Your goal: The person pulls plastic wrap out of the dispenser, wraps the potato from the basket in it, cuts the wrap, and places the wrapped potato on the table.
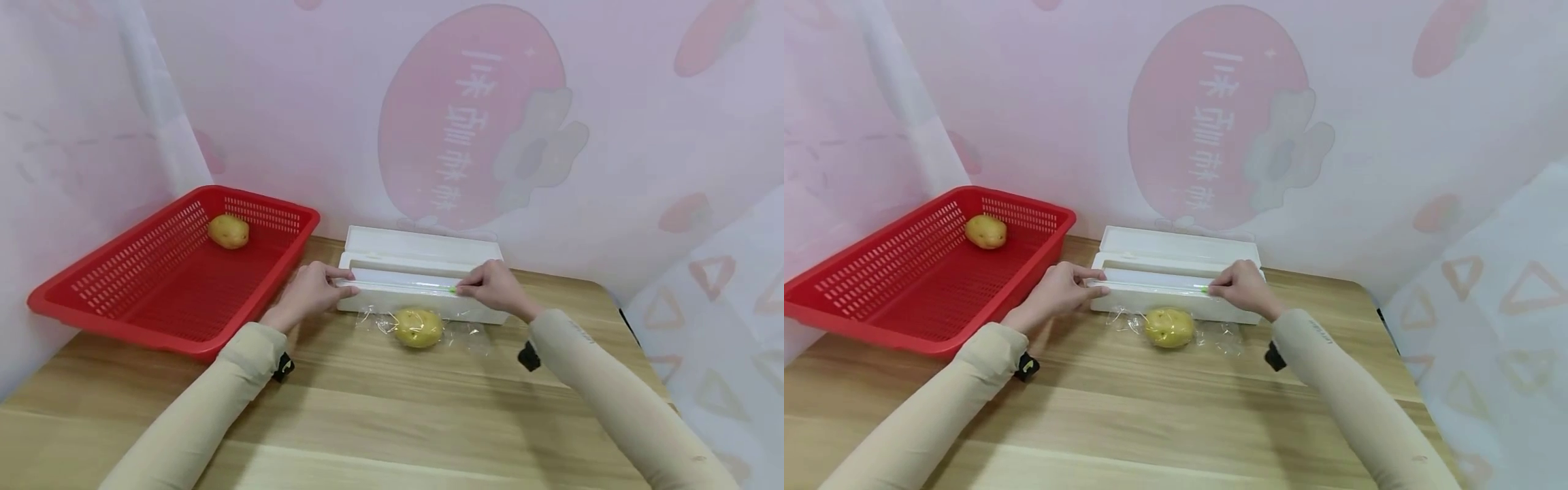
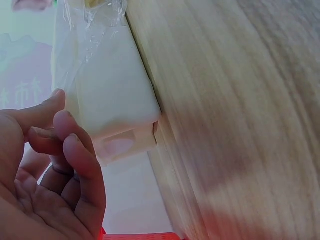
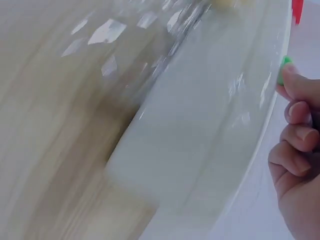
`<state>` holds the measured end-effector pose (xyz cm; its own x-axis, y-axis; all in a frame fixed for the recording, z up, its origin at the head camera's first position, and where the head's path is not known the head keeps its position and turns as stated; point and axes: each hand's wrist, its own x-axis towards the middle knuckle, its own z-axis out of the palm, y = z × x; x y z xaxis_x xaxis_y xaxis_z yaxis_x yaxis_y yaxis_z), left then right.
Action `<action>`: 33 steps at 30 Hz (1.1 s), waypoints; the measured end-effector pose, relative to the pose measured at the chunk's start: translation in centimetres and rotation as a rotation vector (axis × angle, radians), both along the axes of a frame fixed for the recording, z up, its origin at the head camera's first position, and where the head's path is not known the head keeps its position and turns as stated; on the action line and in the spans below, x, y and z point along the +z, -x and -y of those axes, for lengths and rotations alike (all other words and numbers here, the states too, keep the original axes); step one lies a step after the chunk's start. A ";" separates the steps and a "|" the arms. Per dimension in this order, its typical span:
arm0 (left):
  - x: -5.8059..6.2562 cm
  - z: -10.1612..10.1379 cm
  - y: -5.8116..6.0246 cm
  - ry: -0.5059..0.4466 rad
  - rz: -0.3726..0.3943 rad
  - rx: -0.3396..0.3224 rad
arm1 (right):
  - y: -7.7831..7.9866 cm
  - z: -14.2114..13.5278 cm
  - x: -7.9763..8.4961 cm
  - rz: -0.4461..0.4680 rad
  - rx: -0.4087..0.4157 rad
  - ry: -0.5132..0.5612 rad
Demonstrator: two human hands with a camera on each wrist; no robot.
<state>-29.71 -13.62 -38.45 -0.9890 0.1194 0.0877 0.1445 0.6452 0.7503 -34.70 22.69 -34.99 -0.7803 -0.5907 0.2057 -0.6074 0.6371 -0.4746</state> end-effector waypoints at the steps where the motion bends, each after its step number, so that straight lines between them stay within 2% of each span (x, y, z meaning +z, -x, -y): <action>1: 0.0 0.1 0.0 -0.007 0.004 -0.005 | 0.0 -1.0 0.0 -0.012 0.001 -0.009; 6: -0.1 0.4 -0.1 -0.023 0.014 -0.016 | -0.2 -5.1 -0.1 -0.077 -0.022 -0.039; 10: -0.1 0.6 0.0 -0.010 -0.003 -0.010 | -0.5 -7.0 -0.3 -0.130 -0.027 -0.011; 15: -0.1 0.7 0.2 0.013 -0.022 -0.010 | -0.7 -7.7 -0.5 -0.192 -0.009 0.000; 25: -0.2 -0.2 0.4 0.035 -0.039 -0.018 | -0.9 -9.0 -0.8 -0.408 0.036 -0.042; 29: 0.1 -0.3 0.3 0.031 -0.030 -0.021 | -1.3 -9.9 -0.7 -0.392 0.007 -0.041; 33: 0.1 -0.1 0.2 0.024 -0.004 -0.014 | -1.2 -10.2 -0.7 -0.279 -0.017 -0.035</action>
<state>-29.93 -13.54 -38.35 -0.9868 0.1350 0.0891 0.1567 0.6611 0.7338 -33.48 32.91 -35.73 -0.7061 -0.5885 0.3938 -0.7006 0.6612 -0.2683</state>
